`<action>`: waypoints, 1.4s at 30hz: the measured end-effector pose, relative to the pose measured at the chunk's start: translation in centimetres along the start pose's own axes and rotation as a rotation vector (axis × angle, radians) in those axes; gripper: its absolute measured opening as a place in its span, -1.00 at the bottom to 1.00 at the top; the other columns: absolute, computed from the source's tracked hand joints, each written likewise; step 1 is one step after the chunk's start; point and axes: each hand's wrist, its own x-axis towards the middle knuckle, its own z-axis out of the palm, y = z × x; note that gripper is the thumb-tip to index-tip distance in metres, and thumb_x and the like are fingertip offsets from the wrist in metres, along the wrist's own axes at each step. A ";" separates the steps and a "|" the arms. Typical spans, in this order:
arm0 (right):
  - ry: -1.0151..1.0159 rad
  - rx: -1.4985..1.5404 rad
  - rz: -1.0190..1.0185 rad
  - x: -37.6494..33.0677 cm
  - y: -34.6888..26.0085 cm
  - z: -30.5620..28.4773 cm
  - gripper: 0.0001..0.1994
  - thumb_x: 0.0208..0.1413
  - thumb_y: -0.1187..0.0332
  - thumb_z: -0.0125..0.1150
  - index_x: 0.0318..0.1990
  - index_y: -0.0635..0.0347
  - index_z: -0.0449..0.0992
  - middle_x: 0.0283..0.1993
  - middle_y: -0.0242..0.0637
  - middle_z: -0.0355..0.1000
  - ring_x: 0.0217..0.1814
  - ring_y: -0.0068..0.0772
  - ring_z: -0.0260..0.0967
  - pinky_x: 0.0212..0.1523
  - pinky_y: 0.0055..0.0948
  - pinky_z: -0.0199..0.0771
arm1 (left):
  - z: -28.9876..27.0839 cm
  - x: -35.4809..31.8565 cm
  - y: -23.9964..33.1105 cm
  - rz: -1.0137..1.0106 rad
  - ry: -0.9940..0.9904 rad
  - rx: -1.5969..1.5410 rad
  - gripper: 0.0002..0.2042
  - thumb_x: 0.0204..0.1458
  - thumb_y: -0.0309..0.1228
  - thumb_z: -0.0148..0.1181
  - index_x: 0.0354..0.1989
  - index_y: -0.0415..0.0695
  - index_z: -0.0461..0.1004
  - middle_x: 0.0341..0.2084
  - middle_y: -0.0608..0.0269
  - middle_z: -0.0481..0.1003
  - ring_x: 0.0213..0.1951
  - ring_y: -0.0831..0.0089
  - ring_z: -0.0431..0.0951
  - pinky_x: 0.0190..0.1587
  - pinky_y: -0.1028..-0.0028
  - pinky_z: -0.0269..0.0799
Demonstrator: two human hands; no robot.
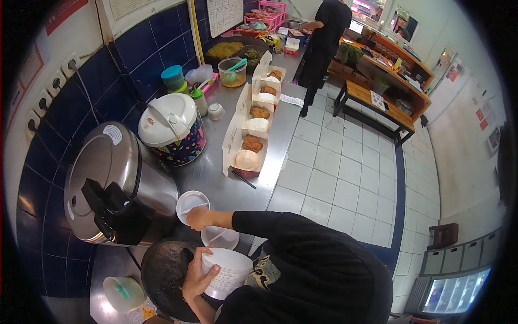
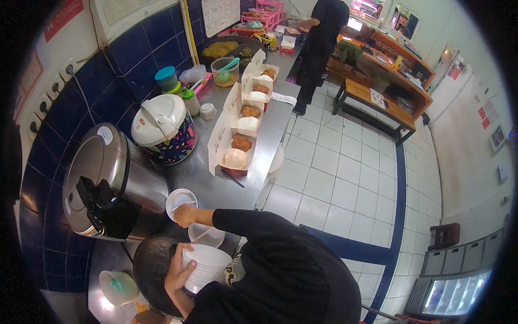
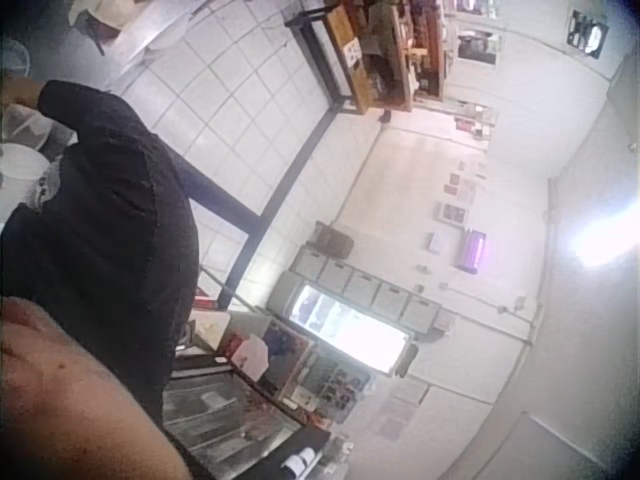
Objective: The person assembles two meal boxes by scooping cooked meat and scrambled eggs into divided containers, then adds condiment packets and a receipt. The person uses a ladle and a metal food pan to transfer food items and places the completed boxes on the counter.
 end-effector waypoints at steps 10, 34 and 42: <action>0.045 -0.042 0.018 1.7 0.8 2.9 -0.80 -0.15 0.31 0.23 -0.40 0.26 0.58 -0.25 -0.09 0.50 -0.14 -0.09 0.47 -0.18 -0.19 0.47 | 0.1 -0.1 0.4 -0.040 0.038 0.086 -0.57 0.00 -0.13 0.21 -0.14 -0.15 0.21 -0.01 -0.12 0.41 -0.05 0.07 0.46 0.02 0.28 0.30; 0.256 -0.115 0.217 4.2 2.1 2.9 -0.67 -0.14 0.36 0.22 -0.17 0.28 0.48 -0.10 -0.13 0.42 -0.05 -0.13 0.42 -0.09 -0.23 0.45 | -1.6 0.8 -0.9 -0.055 0.119 0.068 -0.60 -0.01 -0.16 0.21 -0.17 -0.14 0.21 -0.28 -0.12 0.46 -0.24 0.02 0.50 -0.16 0.23 0.36; 0.256 -0.118 0.236 4.8 2.4 2.9 -0.66 -0.16 0.36 0.23 -0.17 0.30 0.48 -0.10 -0.12 0.42 -0.05 -0.12 0.42 -0.09 -0.23 0.45 | -2.1 2.0 -1.0 -0.033 0.107 0.108 -0.60 0.00 -0.18 0.22 -0.17 -0.14 0.22 -0.28 -0.08 0.47 -0.25 0.06 0.51 -0.17 0.25 0.37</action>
